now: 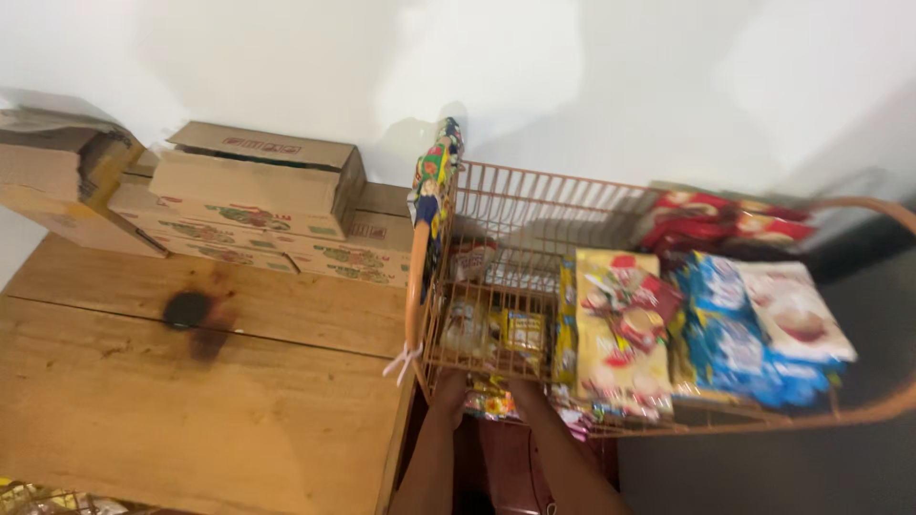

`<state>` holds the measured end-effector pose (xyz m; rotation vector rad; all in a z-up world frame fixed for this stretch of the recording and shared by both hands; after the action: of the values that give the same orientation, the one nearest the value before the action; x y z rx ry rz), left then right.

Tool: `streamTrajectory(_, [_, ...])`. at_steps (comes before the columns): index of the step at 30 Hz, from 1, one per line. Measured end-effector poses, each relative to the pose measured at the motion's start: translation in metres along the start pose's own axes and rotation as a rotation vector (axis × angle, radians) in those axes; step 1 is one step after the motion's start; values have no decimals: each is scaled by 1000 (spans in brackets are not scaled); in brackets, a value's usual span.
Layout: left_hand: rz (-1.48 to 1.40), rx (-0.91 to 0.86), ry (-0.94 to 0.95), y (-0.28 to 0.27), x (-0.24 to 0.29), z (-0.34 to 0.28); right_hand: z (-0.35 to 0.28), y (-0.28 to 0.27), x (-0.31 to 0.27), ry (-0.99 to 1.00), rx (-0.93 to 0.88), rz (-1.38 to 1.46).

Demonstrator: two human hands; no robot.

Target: The person picks up various snacks and coffee creamer cartons from a cardboard box and places them onto a metal wire shelf, arranging them by category.

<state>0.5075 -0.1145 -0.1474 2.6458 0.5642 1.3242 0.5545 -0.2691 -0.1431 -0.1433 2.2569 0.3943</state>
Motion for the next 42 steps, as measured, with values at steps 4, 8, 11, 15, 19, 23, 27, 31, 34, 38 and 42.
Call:
streamTrajectory(4, [110,98,-5,-3,-4,51,77,-20,-55,-79,65,-207])
streamTrajectory(8, [112,165,16,-14,-2,75,103,-26,-76,-137,113,-379])
streamTrajectory(11, [116,202,25,-20,4,68,119,-12,-93,-174,165,-468])
streamTrajectory(15, [123,219,59,-31,24,81,160,4,-114,-223,235,-548])
streamTrajectory(19, [111,247,37,-41,4,78,166,4,-96,-206,267,-602])
streamTrajectory(23, [101,255,57,-34,9,80,160,-4,-106,-237,298,-631])
streamTrajectory(27, [78,250,109,-20,28,81,145,-12,-130,-301,338,-648])
streamTrajectory(31, [26,263,156,-13,36,57,107,-14,-136,-359,363,-652])
streamTrajectory(34, [-12,269,226,-19,54,52,78,-3,-156,-443,373,-629])
streamTrajectory(38, [-76,261,267,-14,8,-11,5,-12,-102,-486,375,-590])
streamTrajectory(42, [-60,220,223,-21,-11,-87,-85,-20,-31,-467,338,-482])
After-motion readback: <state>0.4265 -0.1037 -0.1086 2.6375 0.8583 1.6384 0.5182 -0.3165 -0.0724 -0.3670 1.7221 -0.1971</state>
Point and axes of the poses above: each hand's wrist, its own z-axis towards the middle knuckle, its own y-axis out of the palm, x = y × z, the point moved 9 cm from there along z, towards the middle knuckle, and after that the axes turned 6 degrees about -x, right-handed, at the moved point
